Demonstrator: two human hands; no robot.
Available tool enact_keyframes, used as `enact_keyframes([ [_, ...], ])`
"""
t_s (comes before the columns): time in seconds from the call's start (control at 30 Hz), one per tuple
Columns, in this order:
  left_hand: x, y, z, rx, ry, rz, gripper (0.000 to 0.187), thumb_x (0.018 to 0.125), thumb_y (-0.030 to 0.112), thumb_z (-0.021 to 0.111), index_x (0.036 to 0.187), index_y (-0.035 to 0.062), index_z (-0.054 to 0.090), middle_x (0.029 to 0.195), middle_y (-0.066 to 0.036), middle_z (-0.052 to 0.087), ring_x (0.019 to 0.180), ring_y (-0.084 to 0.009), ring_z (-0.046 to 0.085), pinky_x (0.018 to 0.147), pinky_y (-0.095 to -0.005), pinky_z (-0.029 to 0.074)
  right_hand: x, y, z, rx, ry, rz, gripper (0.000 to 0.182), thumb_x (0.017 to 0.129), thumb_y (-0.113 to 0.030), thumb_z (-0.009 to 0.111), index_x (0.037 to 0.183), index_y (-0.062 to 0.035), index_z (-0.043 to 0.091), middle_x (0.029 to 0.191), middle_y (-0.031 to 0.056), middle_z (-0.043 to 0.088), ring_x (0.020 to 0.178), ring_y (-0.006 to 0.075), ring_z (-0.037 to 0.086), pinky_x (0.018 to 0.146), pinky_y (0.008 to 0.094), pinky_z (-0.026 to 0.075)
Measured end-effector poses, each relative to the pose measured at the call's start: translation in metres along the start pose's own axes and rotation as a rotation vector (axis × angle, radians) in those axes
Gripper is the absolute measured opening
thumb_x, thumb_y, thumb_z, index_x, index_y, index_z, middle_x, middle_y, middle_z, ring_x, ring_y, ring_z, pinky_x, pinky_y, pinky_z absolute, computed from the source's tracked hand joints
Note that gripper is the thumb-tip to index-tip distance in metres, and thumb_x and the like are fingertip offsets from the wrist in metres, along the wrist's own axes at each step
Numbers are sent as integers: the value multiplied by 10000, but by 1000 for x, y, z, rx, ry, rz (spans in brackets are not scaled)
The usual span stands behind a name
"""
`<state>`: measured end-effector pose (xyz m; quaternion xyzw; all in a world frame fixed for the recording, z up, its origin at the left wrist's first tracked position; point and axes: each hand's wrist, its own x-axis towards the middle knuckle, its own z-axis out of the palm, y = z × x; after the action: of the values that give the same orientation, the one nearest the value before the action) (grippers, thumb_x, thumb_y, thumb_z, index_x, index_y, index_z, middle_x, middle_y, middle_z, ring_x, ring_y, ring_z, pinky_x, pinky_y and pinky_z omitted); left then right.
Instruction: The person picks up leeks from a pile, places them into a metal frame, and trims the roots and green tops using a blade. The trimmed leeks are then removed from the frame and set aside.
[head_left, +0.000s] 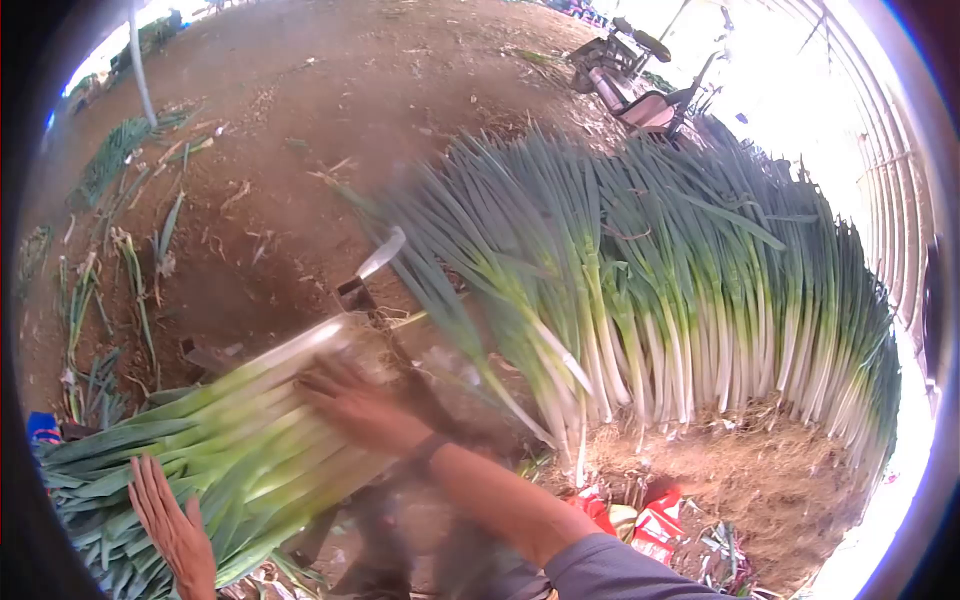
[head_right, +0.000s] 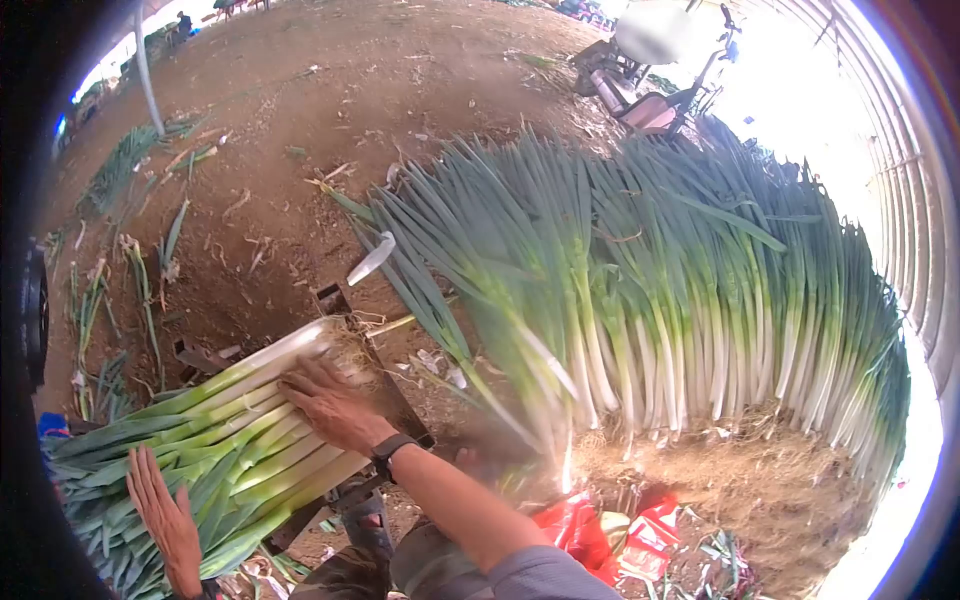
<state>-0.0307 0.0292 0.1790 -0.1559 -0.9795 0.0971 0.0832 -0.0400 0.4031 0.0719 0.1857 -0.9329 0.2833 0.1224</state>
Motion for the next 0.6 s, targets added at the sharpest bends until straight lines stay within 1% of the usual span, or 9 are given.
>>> enact_keyframes([
  [0.03,4,0,18,-49,-11,7,638,1031,194,505,1610,9,312,1694,-151,289,1580,-317,231,1284,-504,165,-3,0,3,-14,-14,4,507,965,-169,588,1463,-77,553,1539,98,506,1526,325,333,1284,503,227],
  [0.07,6,-7,47,8,20,43,665,1042,196,479,1639,25,240,1697,-147,272,1585,-335,199,1295,-505,117,-4,-4,8,-22,-24,2,507,964,-170,591,1461,-78,556,1537,99,509,1525,329,334,1282,502,230],
  [0.17,10,-16,47,-60,-68,20,649,1060,224,456,1641,31,239,1705,-136,256,1588,-328,192,1296,-503,110,3,-1,7,-34,-13,-3,500,967,-185,603,1453,-72,567,1534,99,515,1524,341,337,1276,503,238],
  [0.3,8,-17,54,-64,-32,8,712,998,203,528,1626,15,250,1697,-141,269,1585,-340,195,1297,-520,96,7,-4,-6,-30,-101,13,489,980,-217,614,1441,-58,576,1520,122,528,1527,349,330,1268,502,247],
  [0.33,7,-16,53,-68,-35,10,713,997,202,528,1626,15,251,1697,-141,268,1586,-339,192,1296,-521,97,7,-2,-4,-91,35,-49,439,965,-221,647,1366,-48,612,1406,154,597,1434,345,452,1209,487,355],
  [0.43,7,-18,53,-44,-27,19,708,1001,199,523,1627,15,249,1696,-137,272,1585,-339,197,1293,-523,105,3,-15,-53,42,90,-73,321,934,-184,679,1227,-55,654,1255,155,650,1281,346,563,1062,468,497],
  [0.5,8,-16,51,-57,-16,28,700,1005,198,517,1627,15,253,1695,-137,276,1584,-338,201,1291,-522,109,-37,-18,-122,6,-18,44,211,916,-128,687,1113,-58,658,1139,129,669,1118,339,623,908,450,561],
  [0.57,8,-20,56,-37,-19,29,672,1030,224,482,1627,14,255,1693,-138,281,1583,-336,206,1289,-522,112,-103,12,-149,-2,177,221,147,943,-81,632,1085,-54,658,1095,138,667,1053,336,635,860,447,564],
  [0.6,8,-22,59,-29,-24,28,659,1042,237,465,1627,14,257,1693,-139,283,1583,-335,209,1288,-521,114,-137,26,-163,-25,219,405,173,923,-54,605,1089,-45,654,1031,153,660,945,344,646,836,436,562],
])
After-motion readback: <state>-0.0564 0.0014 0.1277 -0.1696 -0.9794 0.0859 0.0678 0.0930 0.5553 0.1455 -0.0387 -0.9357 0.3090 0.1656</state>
